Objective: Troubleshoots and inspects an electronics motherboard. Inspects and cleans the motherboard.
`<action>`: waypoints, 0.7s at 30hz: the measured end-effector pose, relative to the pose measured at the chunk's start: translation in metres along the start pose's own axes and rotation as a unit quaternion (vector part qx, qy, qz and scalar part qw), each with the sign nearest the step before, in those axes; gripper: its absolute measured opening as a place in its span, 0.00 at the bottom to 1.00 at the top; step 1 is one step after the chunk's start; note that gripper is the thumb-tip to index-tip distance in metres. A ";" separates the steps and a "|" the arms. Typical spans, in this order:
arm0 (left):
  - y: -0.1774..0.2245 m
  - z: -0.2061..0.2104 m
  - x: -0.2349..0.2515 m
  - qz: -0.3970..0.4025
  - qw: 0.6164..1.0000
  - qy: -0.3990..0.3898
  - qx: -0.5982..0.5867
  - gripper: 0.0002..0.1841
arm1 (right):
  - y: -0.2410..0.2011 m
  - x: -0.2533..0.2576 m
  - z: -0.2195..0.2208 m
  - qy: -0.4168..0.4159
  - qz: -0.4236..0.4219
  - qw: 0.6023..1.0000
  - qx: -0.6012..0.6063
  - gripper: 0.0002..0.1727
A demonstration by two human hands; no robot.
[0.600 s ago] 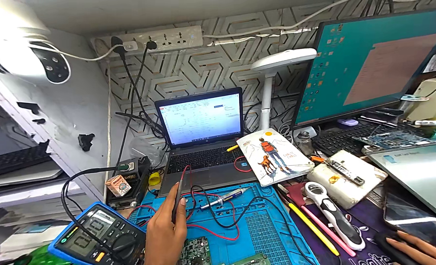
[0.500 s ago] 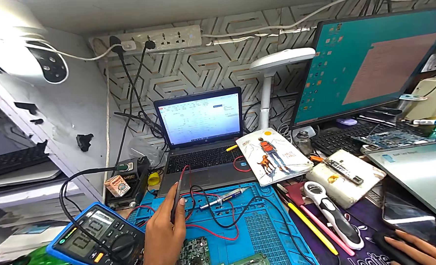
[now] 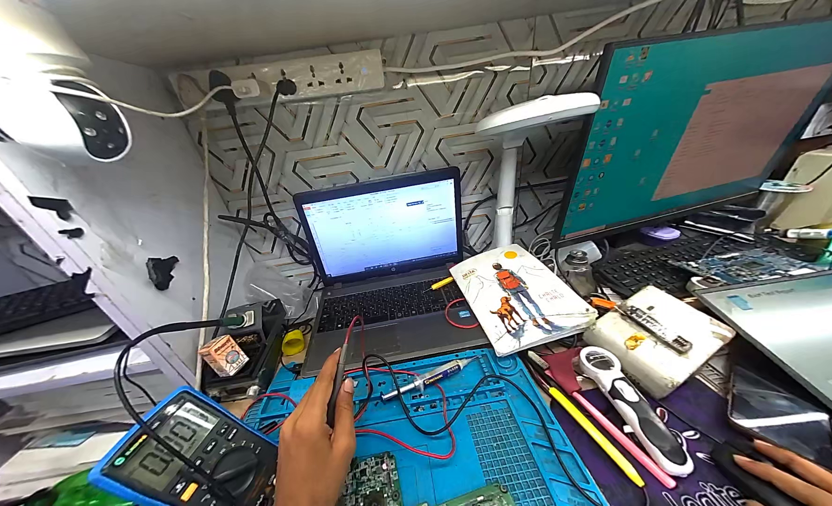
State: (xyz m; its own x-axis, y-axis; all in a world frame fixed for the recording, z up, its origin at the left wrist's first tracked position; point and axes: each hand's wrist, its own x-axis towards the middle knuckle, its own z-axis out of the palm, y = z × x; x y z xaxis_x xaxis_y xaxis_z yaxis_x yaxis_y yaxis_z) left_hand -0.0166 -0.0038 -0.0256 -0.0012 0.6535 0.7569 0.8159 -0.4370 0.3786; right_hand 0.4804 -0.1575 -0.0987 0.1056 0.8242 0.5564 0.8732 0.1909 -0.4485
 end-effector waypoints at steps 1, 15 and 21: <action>0.000 0.000 0.000 -0.001 1.000 0.000 -0.001 0.24 | 0.000 0.000 0.000 -0.002 -0.001 1.000 -0.002 0.20; 0.001 0.000 0.000 -0.003 1.000 -0.004 0.003 0.24 | 0.002 0.001 0.001 0.000 -0.003 1.000 0.002 0.21; 0.001 0.000 0.000 -0.004 1.000 -0.006 -0.001 0.24 | 0.001 0.001 0.000 -0.001 -0.003 1.000 0.003 0.22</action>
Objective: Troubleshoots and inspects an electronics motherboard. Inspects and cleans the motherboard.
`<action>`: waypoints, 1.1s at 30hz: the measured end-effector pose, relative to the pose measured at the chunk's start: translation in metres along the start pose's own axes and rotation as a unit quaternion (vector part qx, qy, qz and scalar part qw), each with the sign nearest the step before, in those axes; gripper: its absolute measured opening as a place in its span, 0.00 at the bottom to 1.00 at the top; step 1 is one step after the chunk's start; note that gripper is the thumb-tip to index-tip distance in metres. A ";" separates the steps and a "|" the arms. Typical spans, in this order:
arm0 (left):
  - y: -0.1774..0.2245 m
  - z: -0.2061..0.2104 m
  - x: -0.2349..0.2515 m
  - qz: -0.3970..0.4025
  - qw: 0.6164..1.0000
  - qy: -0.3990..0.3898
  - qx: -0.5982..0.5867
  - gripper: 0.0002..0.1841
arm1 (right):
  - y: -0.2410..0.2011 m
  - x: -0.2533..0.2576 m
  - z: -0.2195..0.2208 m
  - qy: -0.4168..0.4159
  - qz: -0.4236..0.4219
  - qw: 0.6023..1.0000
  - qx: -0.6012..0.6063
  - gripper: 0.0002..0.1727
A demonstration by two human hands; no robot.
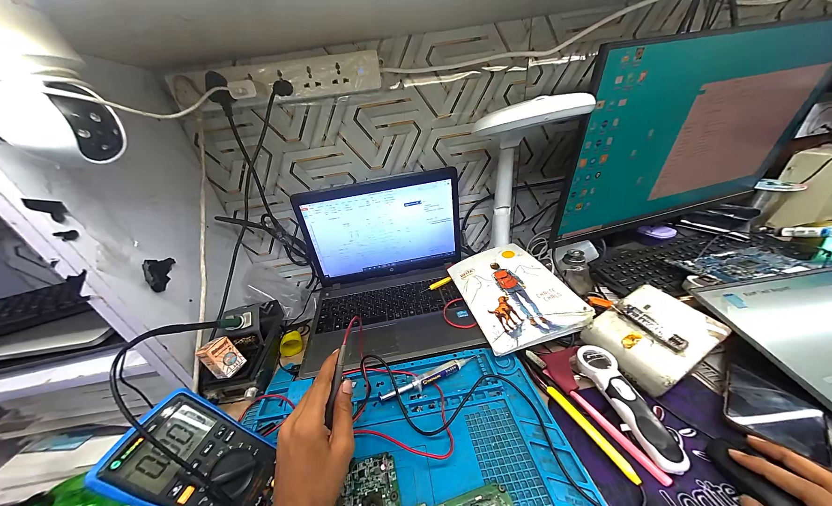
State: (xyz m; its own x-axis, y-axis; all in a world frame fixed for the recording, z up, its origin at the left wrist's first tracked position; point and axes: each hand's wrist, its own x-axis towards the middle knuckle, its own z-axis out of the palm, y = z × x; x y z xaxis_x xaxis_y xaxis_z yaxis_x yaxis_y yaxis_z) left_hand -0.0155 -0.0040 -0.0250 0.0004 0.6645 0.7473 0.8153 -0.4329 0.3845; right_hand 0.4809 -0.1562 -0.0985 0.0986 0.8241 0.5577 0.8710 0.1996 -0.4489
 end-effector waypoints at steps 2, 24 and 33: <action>0.001 -0.001 0.000 -0.001 1.000 -0.002 0.002 0.24 | 0.000 0.000 0.000 0.001 -0.002 1.000 0.003 0.22; 0.001 -0.002 0.001 0.002 1.000 0.002 0.002 0.24 | 0.001 0.000 0.000 0.001 -0.005 1.000 0.004 0.22; 0.000 -0.001 0.000 0.005 1.000 0.005 0.005 0.24 | 0.000 0.000 -0.001 -0.002 -0.005 1.000 0.004 0.22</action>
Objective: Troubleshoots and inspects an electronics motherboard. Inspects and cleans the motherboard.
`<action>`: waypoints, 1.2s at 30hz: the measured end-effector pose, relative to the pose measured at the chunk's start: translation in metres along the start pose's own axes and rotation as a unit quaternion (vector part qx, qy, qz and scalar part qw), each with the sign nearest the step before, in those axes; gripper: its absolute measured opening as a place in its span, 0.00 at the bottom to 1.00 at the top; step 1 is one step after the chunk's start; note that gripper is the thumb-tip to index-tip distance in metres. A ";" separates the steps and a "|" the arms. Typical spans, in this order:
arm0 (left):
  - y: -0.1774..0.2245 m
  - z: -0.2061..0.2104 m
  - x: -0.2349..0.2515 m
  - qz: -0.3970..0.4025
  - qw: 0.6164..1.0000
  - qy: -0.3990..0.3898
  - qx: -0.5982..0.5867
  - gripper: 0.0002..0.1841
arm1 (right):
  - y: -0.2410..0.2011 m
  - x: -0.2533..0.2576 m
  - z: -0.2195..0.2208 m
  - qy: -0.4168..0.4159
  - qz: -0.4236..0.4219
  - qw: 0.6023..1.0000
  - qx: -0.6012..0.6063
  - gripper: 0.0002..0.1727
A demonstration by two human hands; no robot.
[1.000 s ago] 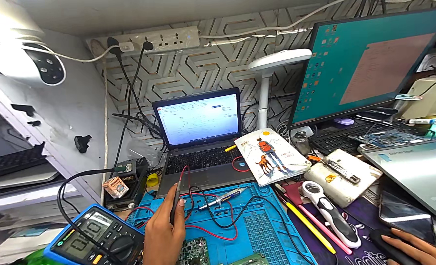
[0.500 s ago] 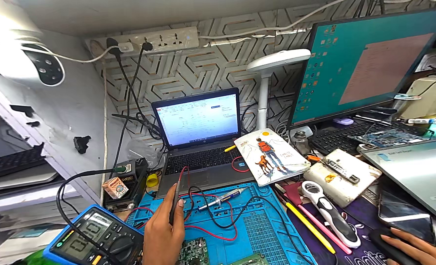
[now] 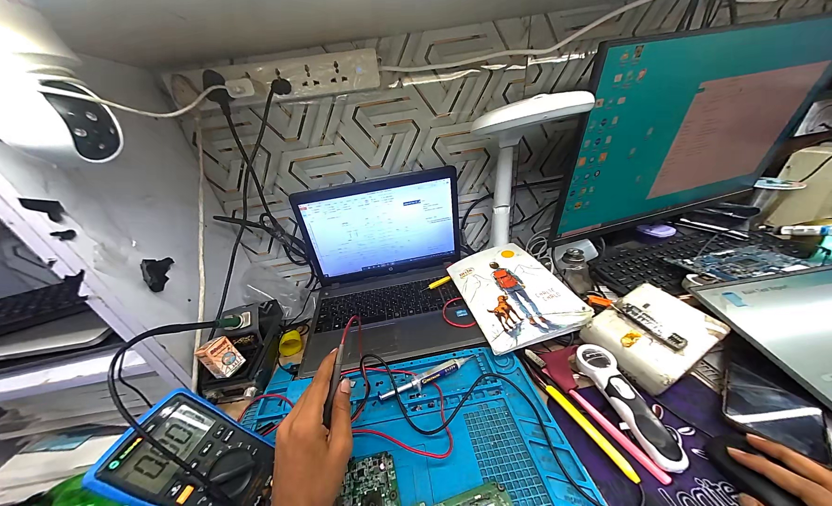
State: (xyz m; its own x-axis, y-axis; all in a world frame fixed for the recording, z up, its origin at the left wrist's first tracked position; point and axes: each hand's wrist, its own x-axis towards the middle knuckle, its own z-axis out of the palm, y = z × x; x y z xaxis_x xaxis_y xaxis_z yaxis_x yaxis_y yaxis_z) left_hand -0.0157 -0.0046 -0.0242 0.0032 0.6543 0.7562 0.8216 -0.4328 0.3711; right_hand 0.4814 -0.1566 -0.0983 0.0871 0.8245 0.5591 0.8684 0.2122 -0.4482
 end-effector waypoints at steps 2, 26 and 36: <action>0.000 0.000 0.000 0.000 1.000 0.000 -0.003 0.24 | 0.001 0.000 0.000 -0.001 -0.001 1.000 -0.001 0.22; 0.000 0.000 0.000 0.000 1.000 0.004 0.006 0.24 | 0.000 0.000 0.000 0.001 0.000 1.000 -0.001 0.22; 0.000 0.000 0.000 0.000 1.000 0.005 0.002 0.24 | 0.000 0.000 0.001 0.000 0.009 1.000 -0.005 0.22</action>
State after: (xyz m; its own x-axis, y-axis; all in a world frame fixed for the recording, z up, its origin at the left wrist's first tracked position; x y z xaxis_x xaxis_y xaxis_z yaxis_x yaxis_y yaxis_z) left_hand -0.0154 -0.0046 -0.0242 -0.0030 0.6483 0.7613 0.8244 -0.4293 0.3689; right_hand 0.4811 -0.1565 -0.0992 0.1024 0.8276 0.5519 0.8713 0.1931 -0.4512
